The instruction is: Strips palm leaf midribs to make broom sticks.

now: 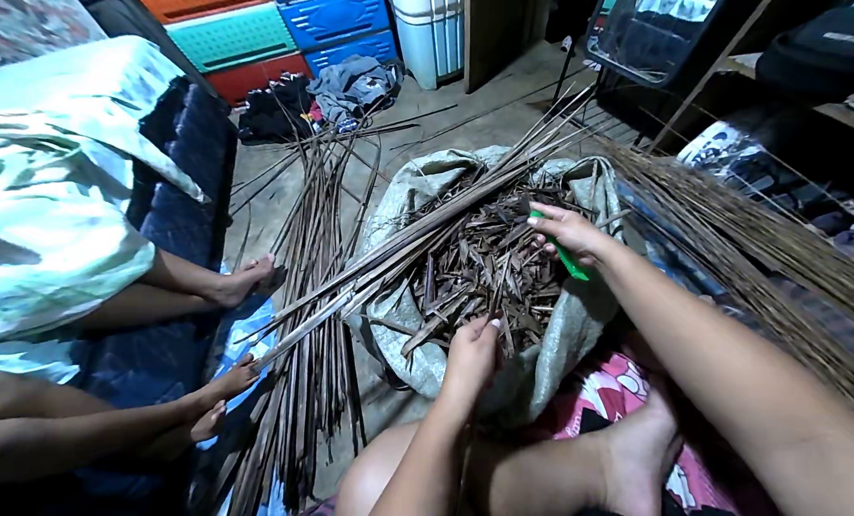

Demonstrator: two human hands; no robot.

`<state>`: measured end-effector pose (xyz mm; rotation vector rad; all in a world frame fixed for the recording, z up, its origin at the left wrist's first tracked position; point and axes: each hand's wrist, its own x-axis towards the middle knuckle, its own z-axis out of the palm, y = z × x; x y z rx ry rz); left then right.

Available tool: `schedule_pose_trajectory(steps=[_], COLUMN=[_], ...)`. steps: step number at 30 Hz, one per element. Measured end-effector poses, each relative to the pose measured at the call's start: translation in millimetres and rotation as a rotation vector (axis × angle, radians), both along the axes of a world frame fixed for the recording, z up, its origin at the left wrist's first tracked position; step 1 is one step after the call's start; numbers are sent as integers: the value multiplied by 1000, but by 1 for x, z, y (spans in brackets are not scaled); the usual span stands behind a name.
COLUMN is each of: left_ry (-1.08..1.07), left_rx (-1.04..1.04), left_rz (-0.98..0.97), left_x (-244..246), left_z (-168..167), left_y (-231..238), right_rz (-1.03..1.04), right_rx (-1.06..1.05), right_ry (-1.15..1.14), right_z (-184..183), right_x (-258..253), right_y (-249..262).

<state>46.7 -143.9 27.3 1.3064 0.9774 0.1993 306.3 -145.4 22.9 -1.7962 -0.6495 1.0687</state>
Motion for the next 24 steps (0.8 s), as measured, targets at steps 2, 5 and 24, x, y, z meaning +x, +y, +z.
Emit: schedule_pose_trajectory(steps=[2, 5, 24], left_ry=[15, 86, 352], left_rx=[29, 80, 517], left_rz=[-3, -2, -92], left_x=[0, 1, 2], left_z=[-2, -3, -2], left_y=[2, 7, 3], right_rz=[55, 261, 553], right_rx=[-75, -228, -418], right_ry=[-43, -196, -710], right_z=[9, 15, 28], right_x=[-3, -26, -158], right_y=[-5, -22, -83])
